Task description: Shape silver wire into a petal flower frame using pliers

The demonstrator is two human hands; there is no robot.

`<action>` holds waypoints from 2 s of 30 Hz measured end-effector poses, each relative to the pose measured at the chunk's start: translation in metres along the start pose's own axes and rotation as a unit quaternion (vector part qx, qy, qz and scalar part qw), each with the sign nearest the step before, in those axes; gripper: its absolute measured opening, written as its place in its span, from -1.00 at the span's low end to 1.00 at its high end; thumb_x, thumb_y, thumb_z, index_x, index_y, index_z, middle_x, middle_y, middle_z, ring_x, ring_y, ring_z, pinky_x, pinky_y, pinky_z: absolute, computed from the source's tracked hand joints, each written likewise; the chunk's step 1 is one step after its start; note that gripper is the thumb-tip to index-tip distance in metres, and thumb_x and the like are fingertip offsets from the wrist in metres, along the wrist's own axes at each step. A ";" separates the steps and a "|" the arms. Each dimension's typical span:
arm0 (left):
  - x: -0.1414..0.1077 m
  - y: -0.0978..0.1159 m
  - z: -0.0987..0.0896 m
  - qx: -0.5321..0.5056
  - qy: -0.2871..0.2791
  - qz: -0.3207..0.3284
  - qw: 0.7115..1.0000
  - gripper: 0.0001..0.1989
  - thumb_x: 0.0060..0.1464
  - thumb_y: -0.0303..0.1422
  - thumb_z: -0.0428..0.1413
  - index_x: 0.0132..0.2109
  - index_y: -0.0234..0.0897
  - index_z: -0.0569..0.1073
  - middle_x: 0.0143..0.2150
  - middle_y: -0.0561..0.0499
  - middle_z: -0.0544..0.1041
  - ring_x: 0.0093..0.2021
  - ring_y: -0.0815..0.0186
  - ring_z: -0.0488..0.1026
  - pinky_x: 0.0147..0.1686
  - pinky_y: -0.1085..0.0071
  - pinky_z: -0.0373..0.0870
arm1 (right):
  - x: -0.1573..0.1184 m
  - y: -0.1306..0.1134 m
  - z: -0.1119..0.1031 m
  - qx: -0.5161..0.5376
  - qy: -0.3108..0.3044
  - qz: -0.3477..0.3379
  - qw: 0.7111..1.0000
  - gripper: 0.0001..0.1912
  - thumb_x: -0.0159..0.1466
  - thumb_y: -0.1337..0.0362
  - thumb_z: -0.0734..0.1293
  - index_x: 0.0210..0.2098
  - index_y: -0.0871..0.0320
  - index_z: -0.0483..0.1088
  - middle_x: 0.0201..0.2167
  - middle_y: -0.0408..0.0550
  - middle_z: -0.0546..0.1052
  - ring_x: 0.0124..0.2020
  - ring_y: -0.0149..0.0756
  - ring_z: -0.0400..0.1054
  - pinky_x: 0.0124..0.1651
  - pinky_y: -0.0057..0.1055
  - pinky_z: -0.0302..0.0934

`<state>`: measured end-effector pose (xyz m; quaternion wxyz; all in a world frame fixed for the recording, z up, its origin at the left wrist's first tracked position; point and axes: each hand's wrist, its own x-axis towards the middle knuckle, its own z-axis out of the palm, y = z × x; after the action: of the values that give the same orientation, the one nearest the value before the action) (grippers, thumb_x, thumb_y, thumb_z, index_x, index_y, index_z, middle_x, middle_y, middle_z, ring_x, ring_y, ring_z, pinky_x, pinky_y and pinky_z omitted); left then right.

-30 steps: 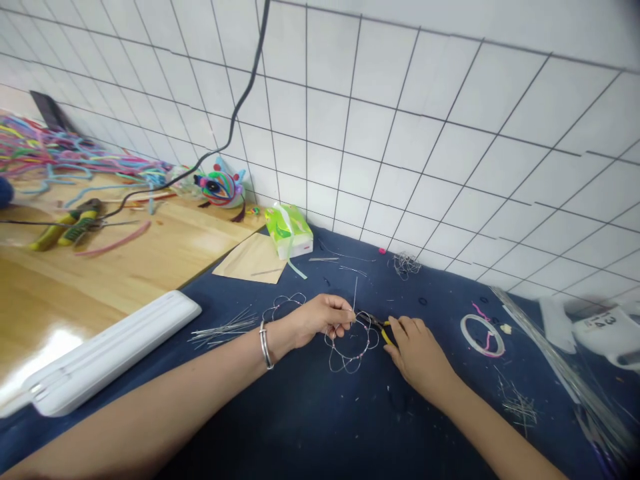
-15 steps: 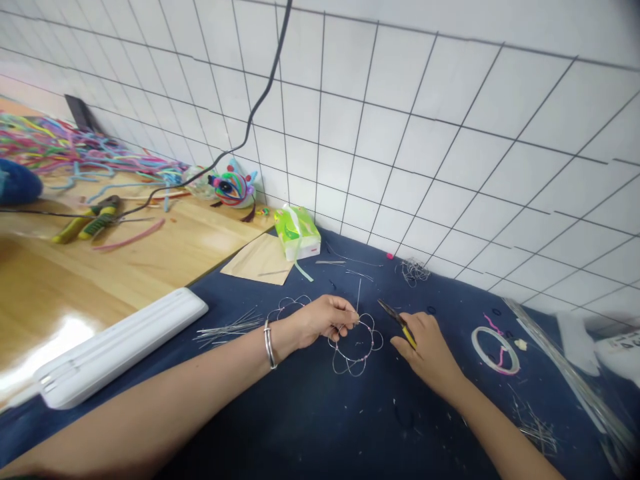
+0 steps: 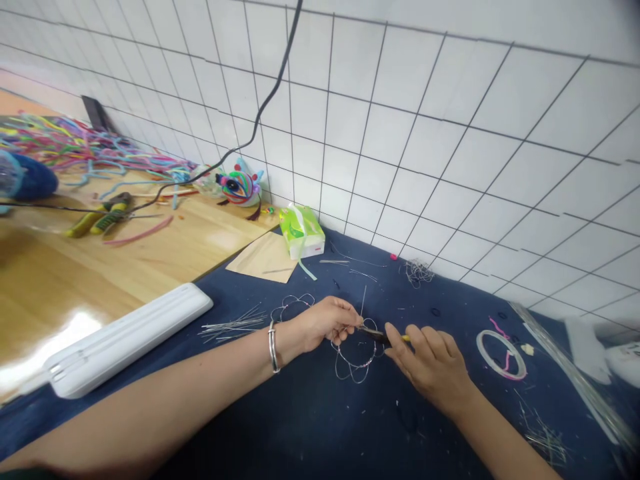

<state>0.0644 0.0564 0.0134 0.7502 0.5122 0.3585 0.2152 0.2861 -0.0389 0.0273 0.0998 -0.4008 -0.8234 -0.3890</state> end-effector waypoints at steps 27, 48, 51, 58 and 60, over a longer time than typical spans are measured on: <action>0.001 -0.003 0.002 -0.009 -0.021 -0.022 0.999 -0.84 -0.11 -0.33 0.14 -0.46 -0.37 0.39 -0.57 0.07 0.37 -0.67 0.51 0.27 -0.67 0.56 0.16 | -0.003 0.004 -0.003 -0.001 -0.003 -0.020 1.000 -0.58 0.23 0.13 0.23 0.08 -0.03 0.22 -0.29 -0.09 0.45 -0.23 -0.24 0.17 -0.17 -0.28 -0.04; -0.002 0.001 0.006 -0.004 0.001 -0.017 1.000 -0.85 -0.10 -0.35 0.13 -0.47 -0.36 0.38 -0.59 0.08 0.35 -0.66 0.51 0.26 -0.67 0.58 0.16 | -0.005 0.005 -0.001 0.011 -0.004 -0.010 1.000 -0.56 0.24 0.13 0.22 0.11 -0.06 0.17 -0.31 -0.11 0.45 -0.24 -0.25 0.17 -0.18 -0.30 -0.06; -0.003 0.002 0.006 -0.005 0.001 -0.023 1.000 -0.84 -0.10 -0.34 0.14 -0.48 -0.36 0.37 -0.59 0.08 0.36 -0.66 0.51 0.26 -0.67 0.57 0.16 | -0.007 0.005 0.000 0.020 -0.010 -0.002 1.000 -0.54 0.24 0.12 0.21 0.13 -0.08 0.14 -0.30 -0.12 0.45 -0.24 -0.26 0.18 -0.18 -0.31 -0.06; -0.001 0.000 0.005 -0.019 -0.009 -0.025 0.999 -0.84 -0.10 -0.35 0.13 -0.49 -0.36 0.36 -0.61 0.08 0.35 -0.69 0.51 0.25 -0.68 0.57 0.15 | -0.003 0.004 -0.002 -0.015 0.020 -0.016 1.000 -0.56 0.21 0.12 0.25 0.08 -0.03 0.23 -0.32 -0.10 0.45 -0.24 -0.23 0.15 -0.16 -0.27 -0.04; -0.001 -0.001 0.005 -0.022 -0.011 -0.025 0.999 -0.84 -0.11 -0.35 0.13 -0.50 -0.36 0.36 -0.61 0.08 0.35 -0.69 0.51 0.25 -0.68 0.56 0.15 | -0.002 0.004 -0.002 -0.022 0.018 -0.022 0.999 -0.58 0.20 0.12 0.26 0.05 -0.01 0.27 -0.32 -0.09 0.45 -0.24 -0.23 0.15 -0.17 -0.27 -0.03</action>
<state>0.0679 0.0525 0.0138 0.7703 0.4885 0.3583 0.1991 0.2904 -0.0402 0.0305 0.0967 -0.3775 -0.8214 -0.4164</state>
